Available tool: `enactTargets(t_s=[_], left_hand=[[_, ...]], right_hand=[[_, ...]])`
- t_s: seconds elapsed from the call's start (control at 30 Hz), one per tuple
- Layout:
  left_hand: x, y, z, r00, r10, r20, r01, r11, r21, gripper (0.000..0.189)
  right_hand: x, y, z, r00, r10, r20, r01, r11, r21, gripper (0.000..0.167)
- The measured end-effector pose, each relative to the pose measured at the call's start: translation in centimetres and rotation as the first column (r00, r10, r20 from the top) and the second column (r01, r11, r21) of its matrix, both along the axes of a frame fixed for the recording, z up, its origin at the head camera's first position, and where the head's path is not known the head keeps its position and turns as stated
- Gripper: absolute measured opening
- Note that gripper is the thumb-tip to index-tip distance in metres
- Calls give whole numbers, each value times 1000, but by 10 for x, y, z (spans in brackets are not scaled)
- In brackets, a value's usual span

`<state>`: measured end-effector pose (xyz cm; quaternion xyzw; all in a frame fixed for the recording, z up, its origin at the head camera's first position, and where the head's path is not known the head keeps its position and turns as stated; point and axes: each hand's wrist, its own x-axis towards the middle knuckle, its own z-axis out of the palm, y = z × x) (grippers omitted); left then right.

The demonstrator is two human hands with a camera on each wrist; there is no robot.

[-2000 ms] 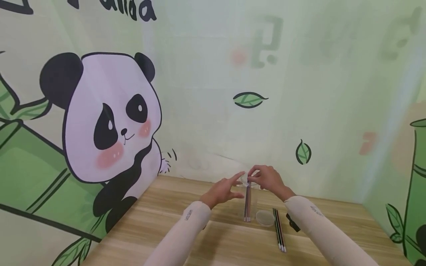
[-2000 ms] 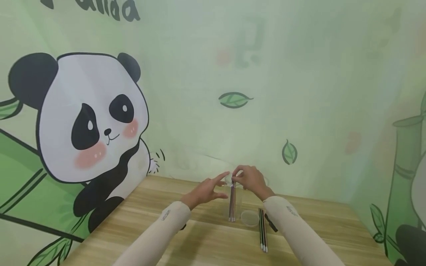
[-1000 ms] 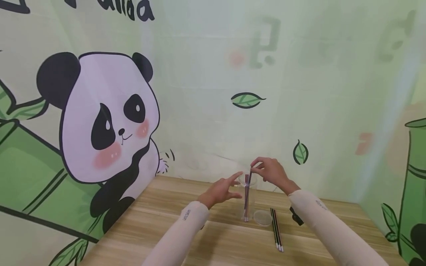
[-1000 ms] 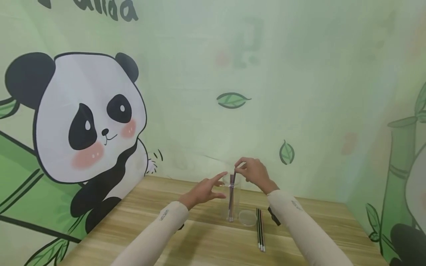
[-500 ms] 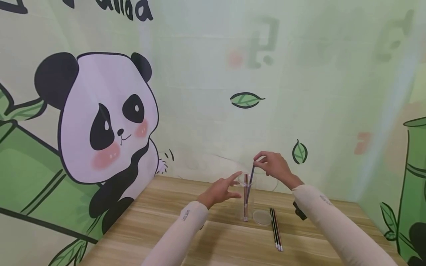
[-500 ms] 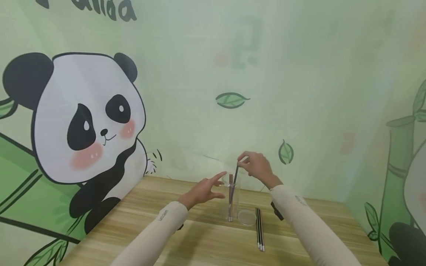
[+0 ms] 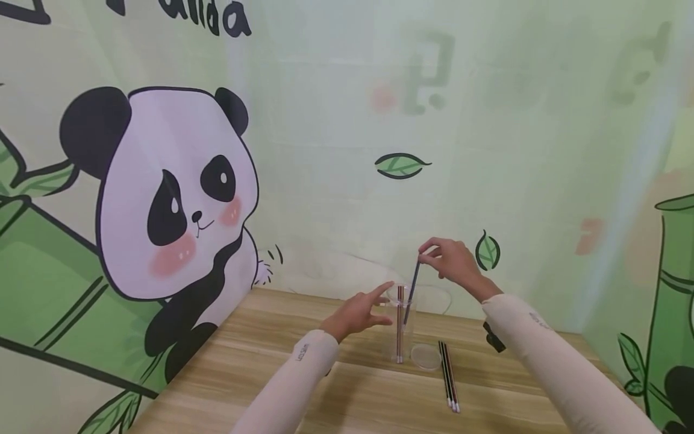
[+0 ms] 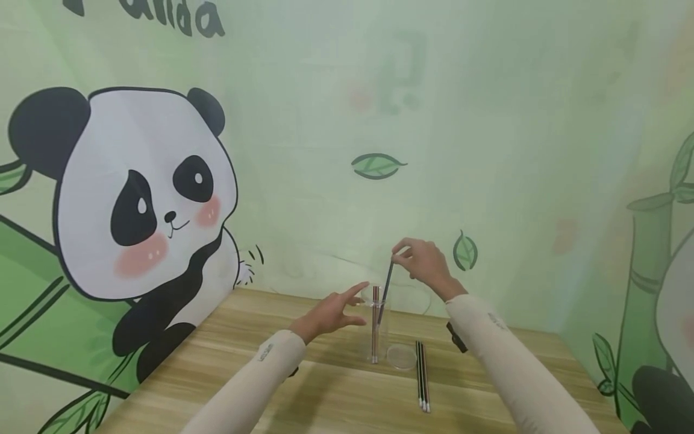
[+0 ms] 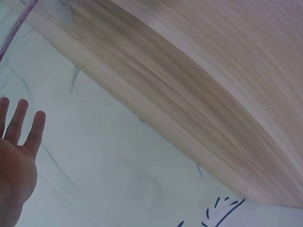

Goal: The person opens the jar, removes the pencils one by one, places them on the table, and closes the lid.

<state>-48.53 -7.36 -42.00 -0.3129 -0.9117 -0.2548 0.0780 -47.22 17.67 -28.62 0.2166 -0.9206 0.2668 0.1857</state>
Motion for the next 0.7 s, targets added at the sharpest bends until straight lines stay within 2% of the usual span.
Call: enactTargets(t_s=[0.33,0.7], left_hand=[[-2,1,-2,1000,-13,-17,13,1000,1,91],[1,1,-1,999,-17,-36,17,1000,-7,91]], right_hand=[[3,7,13,1000,-10,-19,9,1000,-5,21],[4,14,31,998,-37,-60,37,999,-1,21]])
